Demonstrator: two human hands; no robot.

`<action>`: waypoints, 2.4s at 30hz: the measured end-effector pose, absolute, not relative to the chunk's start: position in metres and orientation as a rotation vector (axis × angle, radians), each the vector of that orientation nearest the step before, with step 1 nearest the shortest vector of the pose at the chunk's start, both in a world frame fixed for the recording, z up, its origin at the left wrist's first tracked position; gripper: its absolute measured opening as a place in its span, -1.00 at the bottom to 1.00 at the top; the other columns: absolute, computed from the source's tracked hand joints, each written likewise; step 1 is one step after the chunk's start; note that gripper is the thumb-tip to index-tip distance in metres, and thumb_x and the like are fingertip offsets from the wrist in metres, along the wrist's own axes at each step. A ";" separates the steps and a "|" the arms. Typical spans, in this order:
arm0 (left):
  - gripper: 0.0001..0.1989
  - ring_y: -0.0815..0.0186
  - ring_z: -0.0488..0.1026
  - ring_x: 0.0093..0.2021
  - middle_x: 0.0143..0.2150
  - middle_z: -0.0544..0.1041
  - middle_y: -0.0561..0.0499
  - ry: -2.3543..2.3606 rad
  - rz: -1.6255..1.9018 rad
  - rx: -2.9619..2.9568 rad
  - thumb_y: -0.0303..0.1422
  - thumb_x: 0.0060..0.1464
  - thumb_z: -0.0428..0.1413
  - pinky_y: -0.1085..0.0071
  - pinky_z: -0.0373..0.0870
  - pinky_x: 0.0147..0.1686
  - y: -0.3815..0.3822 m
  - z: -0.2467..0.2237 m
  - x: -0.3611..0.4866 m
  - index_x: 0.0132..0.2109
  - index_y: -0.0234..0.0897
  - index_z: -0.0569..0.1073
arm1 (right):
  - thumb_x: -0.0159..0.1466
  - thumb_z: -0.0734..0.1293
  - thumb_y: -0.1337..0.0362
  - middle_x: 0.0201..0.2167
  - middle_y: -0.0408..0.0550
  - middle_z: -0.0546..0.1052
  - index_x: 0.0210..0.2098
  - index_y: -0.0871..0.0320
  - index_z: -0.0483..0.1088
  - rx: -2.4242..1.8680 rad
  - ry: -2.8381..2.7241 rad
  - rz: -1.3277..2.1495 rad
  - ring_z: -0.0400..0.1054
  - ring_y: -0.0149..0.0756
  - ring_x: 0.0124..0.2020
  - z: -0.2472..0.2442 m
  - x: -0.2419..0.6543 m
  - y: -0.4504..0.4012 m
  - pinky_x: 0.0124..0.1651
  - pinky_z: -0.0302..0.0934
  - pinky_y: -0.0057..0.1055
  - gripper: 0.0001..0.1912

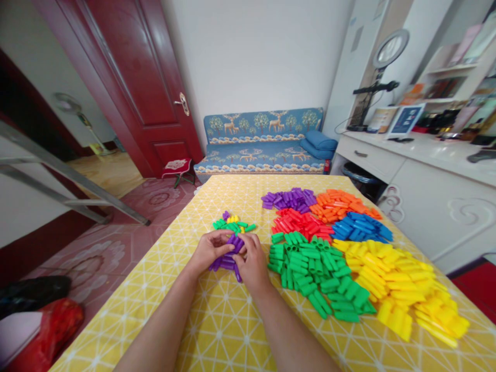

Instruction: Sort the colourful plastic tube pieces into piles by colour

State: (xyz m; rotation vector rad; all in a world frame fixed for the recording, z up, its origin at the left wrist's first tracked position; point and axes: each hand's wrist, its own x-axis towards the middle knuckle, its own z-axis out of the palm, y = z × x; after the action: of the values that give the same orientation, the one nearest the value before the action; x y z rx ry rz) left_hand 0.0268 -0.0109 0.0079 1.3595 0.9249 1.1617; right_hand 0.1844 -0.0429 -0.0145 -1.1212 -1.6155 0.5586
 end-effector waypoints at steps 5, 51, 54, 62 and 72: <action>-0.59 0.43 0.36 -0.53 -0.55 0.44 0.11 0.968 1.168 1.444 -0.28 -0.21 0.38 0.50 0.30 -0.47 -0.010 0.005 0.028 -0.17 -0.36 0.56 | 0.11 0.34 0.45 -0.03 0.00 0.40 0.04 0.04 0.35 -1.146 -1.653 0.434 0.37 -0.17 -0.06 -0.010 0.185 -0.045 0.02 0.32 -0.19 -0.50; -0.64 0.16 0.51 -0.14 -0.17 0.60 -0.13 1.131 1.225 1.751 -0.15 0.21 0.03 0.26 0.40 -0.07 -0.010 0.015 0.025 -0.12 -0.33 0.58 | 0.14 0.35 0.35 -0.26 -0.10 0.47 -0.19 0.11 0.36 -1.147 -1.452 0.490 0.37 -0.31 -0.31 -0.008 0.186 -0.045 -0.31 0.24 -0.39 -0.78; -0.66 0.16 0.49 -0.10 -0.16 0.58 -0.12 1.152 1.232 1.890 -0.21 0.26 -0.03 0.22 0.37 -0.02 -0.007 0.012 0.023 -0.13 -0.30 0.58 | 0.16 0.34 0.34 -0.24 -0.10 0.47 -0.19 0.10 0.36 -1.131 -1.422 0.470 0.37 -0.31 -0.29 -0.002 0.188 -0.048 -0.32 0.22 -0.40 -0.79; -0.63 0.11 0.39 0.08 0.05 0.49 -0.13 1.136 1.119 2.131 -0.35 0.07 0.20 0.14 0.28 0.12 -0.001 -0.005 0.022 0.06 -0.17 0.50 | 0.18 0.34 0.28 -0.22 -0.11 0.50 -0.18 0.07 0.37 -1.136 -1.453 0.412 0.39 -0.26 -0.22 0.018 0.184 -0.058 -0.18 0.22 -0.33 -0.81; -0.61 0.06 0.36 0.10 0.09 0.46 -0.14 1.191 1.078 2.081 -0.35 0.05 0.21 0.08 0.26 0.13 -0.001 -0.006 0.022 0.07 -0.14 0.51 | 0.14 0.35 0.18 -0.30 -0.07 0.56 -0.23 0.11 0.44 -1.397 -1.619 0.102 0.43 -0.21 -0.25 0.084 0.252 0.034 -0.17 0.25 -0.30 -0.78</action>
State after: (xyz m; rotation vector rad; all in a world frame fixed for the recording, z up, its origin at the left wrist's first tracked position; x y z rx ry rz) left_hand 0.0216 -0.0009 -0.0060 2.0809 1.1907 1.0784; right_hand 0.2518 0.0345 0.0843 -1.3973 -1.6194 0.1023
